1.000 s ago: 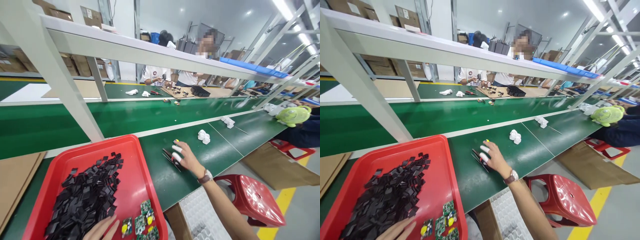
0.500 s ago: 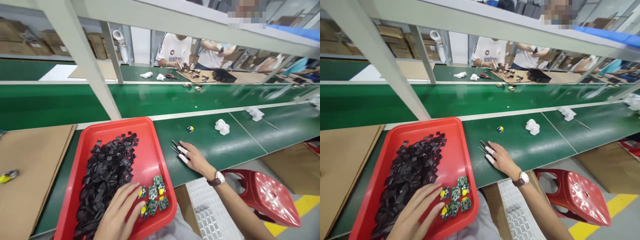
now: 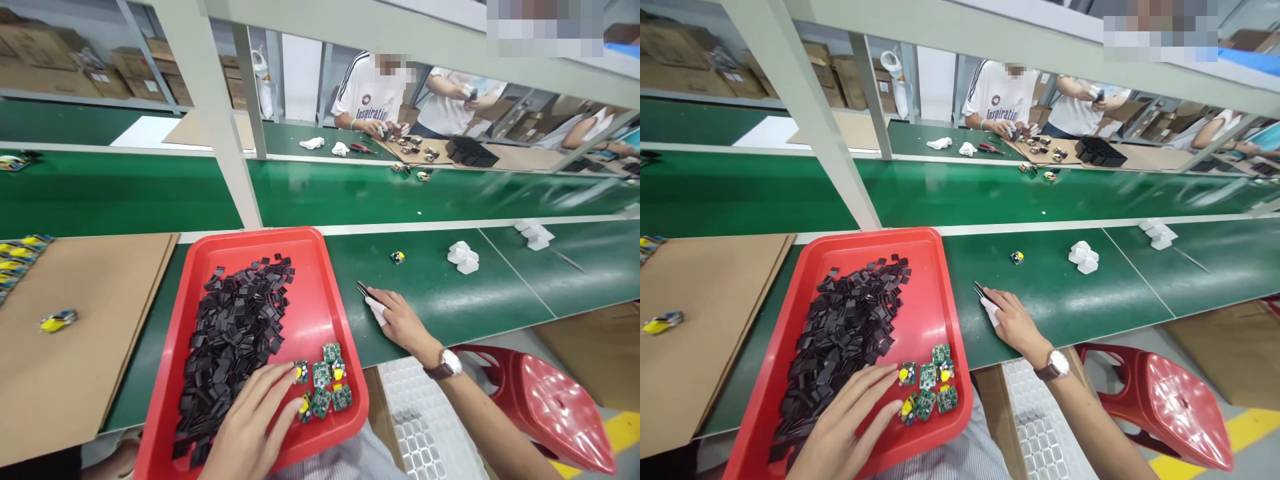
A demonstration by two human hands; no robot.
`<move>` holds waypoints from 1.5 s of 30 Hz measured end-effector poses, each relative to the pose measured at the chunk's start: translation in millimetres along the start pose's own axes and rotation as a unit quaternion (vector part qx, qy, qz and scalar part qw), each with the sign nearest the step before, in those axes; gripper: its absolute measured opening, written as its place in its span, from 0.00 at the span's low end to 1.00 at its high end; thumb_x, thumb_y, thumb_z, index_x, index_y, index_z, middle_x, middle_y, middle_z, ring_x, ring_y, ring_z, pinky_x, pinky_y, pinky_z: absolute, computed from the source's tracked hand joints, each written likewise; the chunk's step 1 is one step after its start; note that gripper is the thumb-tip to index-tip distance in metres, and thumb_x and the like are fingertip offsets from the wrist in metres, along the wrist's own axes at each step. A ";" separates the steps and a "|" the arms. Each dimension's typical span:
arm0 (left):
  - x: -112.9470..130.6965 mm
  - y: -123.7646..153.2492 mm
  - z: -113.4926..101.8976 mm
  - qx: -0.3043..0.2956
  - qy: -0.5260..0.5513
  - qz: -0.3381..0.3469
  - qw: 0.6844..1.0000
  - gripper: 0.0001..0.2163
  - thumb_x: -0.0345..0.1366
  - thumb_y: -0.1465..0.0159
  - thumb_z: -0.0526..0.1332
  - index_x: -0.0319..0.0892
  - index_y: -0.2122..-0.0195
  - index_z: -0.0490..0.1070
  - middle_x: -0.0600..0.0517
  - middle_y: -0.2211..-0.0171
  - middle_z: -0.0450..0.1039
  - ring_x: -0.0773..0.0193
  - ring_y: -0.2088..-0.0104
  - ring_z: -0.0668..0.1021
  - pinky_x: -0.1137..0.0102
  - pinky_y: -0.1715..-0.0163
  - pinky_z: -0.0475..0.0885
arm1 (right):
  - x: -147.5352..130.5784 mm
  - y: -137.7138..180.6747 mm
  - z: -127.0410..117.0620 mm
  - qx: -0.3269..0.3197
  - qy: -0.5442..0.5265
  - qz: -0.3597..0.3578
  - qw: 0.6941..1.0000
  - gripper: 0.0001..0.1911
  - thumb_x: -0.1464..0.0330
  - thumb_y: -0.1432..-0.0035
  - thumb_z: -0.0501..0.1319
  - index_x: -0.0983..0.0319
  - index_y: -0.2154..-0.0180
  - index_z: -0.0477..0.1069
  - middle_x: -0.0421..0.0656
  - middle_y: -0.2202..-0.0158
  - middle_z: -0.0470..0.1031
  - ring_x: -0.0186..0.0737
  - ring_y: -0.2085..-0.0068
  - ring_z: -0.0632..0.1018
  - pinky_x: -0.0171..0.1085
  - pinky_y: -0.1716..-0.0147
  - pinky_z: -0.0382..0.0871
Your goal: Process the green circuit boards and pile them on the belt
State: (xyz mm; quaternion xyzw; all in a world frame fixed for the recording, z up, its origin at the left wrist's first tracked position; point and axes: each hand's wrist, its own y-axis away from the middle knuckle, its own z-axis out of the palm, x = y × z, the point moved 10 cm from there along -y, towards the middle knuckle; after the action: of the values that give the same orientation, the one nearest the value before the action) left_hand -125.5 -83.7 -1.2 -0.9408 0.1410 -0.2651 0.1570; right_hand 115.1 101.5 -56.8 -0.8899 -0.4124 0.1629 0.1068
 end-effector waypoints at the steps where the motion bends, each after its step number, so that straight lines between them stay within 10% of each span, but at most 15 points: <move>1: 0.1 -1.2 1.3 0.000 0.001 0.006 1.000 0.18 0.36 0.29 0.62 0.44 0.39 0.71 0.45 0.43 0.77 0.54 0.44 0.80 0.55 0.45 0.80 | -1.1 -0.4 -0.6 0.003 0.004 0.001 1.000 0.24 0.79 0.34 0.55 0.63 0.39 0.71 0.55 0.36 0.72 0.55 0.41 0.75 0.55 0.48 0.76; 12: -17.0 -6.1 -19.5 0.011 -0.023 -0.041 0.999 0.16 0.33 0.28 0.60 0.41 0.40 0.71 0.43 0.46 0.78 0.52 0.48 0.81 0.54 0.47 0.81 | -61.5 -30.5 -42.8 0.074 -0.125 -0.031 0.989 0.22 0.75 0.31 0.60 0.58 0.38 0.67 0.53 0.44 0.77 0.52 0.45 0.77 0.55 0.47 0.75; 19: 6.5 -23.2 40.7 -0.150 0.004 -0.050 0.987 0.24 0.21 0.35 0.56 0.43 0.39 0.71 0.44 0.50 0.80 0.48 0.48 0.80 0.49 0.47 0.79 | -179.7 -94.9 29.1 -0.153 -0.145 -0.141 0.967 0.11 0.65 0.28 0.59 0.64 0.53 0.76 0.52 0.57 0.79 0.51 0.56 0.78 0.50 0.52 0.75; 24: -18.1 10.9 10.1 -0.065 0.100 -0.128 0.985 0.22 0.26 0.31 0.56 0.48 0.38 0.71 0.44 0.50 0.79 0.50 0.50 0.80 0.53 0.49 0.79 | -182.4 -100.9 51.1 -0.171 -0.181 -0.108 0.962 0.03 0.72 0.33 0.62 0.64 0.62 0.74 0.51 0.59 0.78 0.50 0.55 0.79 0.49 0.52 0.75; 28: -52.6 42.1 -13.1 0.056 0.338 -0.305 0.888 0.15 0.35 0.29 0.61 0.50 0.43 0.77 0.45 0.44 0.76 0.53 0.47 0.80 0.61 0.46 0.78 | -174.3 -98.9 39.3 -0.160 -0.226 -0.063 0.959 0.07 0.78 0.37 0.60 0.61 0.64 0.71 0.46 0.61 0.78 0.43 0.58 0.80 0.41 0.57 0.76; 34: -59.5 48.3 11.6 0.138 0.682 -0.424 0.580 0.13 0.41 0.33 0.67 0.43 0.50 0.82 0.43 0.51 0.82 0.52 0.54 0.85 0.63 0.51 0.81 | -170.0 -94.4 -15.1 -0.047 -0.421 0.017 0.906 0.10 0.78 0.39 0.61 0.58 0.59 0.72 0.41 0.63 0.79 0.38 0.62 0.80 0.39 0.60 0.74; 37: -55.7 38.7 13.2 0.131 0.717 -0.390 0.563 0.15 0.36 0.36 0.71 0.44 0.48 0.81 0.43 0.47 0.80 0.53 0.51 0.84 0.65 0.48 0.80 | -179.0 -86.6 -34.7 -0.025 -0.476 0.006 0.879 0.14 0.79 0.38 0.60 0.56 0.56 0.75 0.41 0.62 0.78 0.38 0.62 0.79 0.39 0.61 0.74; 45: -45.7 23.4 12.9 0.121 0.662 -0.367 0.643 0.17 0.34 0.38 0.72 0.47 0.47 0.79 0.44 0.40 0.75 0.50 0.43 0.78 0.59 0.45 0.79 | -188.6 -60.6 -33.2 -0.010 -0.486 0.024 0.873 0.15 0.77 0.37 0.63 0.57 0.50 0.74 0.43 0.59 0.77 0.39 0.61 0.78 0.40 0.61 0.75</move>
State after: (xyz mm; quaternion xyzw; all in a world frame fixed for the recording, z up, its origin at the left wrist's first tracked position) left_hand -160.2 -86.2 -41.1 -0.4621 -0.1828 -0.8675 0.0239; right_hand -29.2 -6.8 31.6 -0.7088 -0.3927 0.5736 -0.1198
